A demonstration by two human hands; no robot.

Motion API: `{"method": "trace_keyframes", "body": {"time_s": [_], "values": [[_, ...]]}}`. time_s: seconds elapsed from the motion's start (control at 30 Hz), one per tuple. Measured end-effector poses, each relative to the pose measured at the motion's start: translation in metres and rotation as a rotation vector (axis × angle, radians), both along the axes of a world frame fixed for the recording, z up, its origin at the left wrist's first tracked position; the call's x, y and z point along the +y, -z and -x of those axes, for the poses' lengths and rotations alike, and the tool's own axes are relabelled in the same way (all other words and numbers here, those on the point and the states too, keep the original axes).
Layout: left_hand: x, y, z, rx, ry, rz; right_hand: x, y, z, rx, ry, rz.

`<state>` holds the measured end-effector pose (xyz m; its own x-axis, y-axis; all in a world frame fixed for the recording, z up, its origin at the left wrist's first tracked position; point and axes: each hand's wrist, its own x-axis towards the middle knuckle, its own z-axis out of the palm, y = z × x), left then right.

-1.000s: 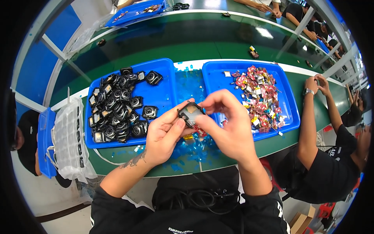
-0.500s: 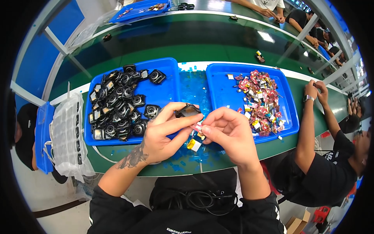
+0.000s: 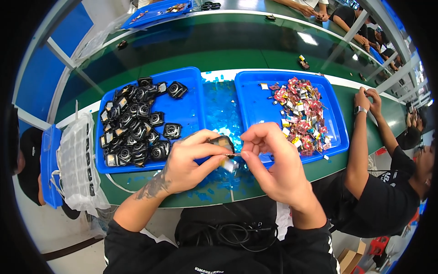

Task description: Assembling small electronic modules by attaching connectors or components manually.

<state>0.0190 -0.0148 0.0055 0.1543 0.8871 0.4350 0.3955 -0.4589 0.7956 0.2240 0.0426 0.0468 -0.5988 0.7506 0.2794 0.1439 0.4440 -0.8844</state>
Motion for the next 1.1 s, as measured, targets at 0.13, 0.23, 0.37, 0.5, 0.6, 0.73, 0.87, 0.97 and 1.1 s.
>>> {"method": "trace_keyframes", "body": {"time_s": [0.13, 0.23, 0.37, 0.5, 0.6, 0.73, 0.87, 0.97, 1.1], "values": [[0.002, 0.005, -0.008, -0.540, 0.136, 0.471, 0.011, -0.012, -0.002, -0.201, -0.144, -0.482], [0.001, 0.009, -0.009, -0.771, 0.164, 0.603, 0.008, -0.005, 0.000, -0.116, -0.076, -0.285], [0.001, 0.003, -0.008, -0.710, 0.100, 0.595, 0.003, 0.008, 0.005, -0.030, 0.010, 0.003], [0.000, 0.001, -0.006, -0.526, 0.082, 0.504, 0.003, 0.018, 0.012, 0.050, 0.060, 0.122], [0.002, 0.000, -0.006, -0.652, 0.070, 0.583, 0.005, 0.021, 0.014, 0.064, 0.094, 0.177], [0.002, -0.001, -0.005, -0.691, 0.086, 0.507, 0.007, 0.020, 0.016, 0.034, 0.097, 0.138], [0.001, -0.003, -0.009, -0.698, 0.078, 0.473, 0.006, 0.020, 0.017, -0.006, 0.127, 0.061], [0.001, -0.003, -0.009, -0.635, 0.059, 0.431, 0.006, 0.018, 0.017, -0.072, 0.141, 0.044], [0.001, 0.005, -0.015, -0.639, 0.023, 0.353, 0.012, 0.016, 0.016, -0.154, 0.130, 0.062]]}}
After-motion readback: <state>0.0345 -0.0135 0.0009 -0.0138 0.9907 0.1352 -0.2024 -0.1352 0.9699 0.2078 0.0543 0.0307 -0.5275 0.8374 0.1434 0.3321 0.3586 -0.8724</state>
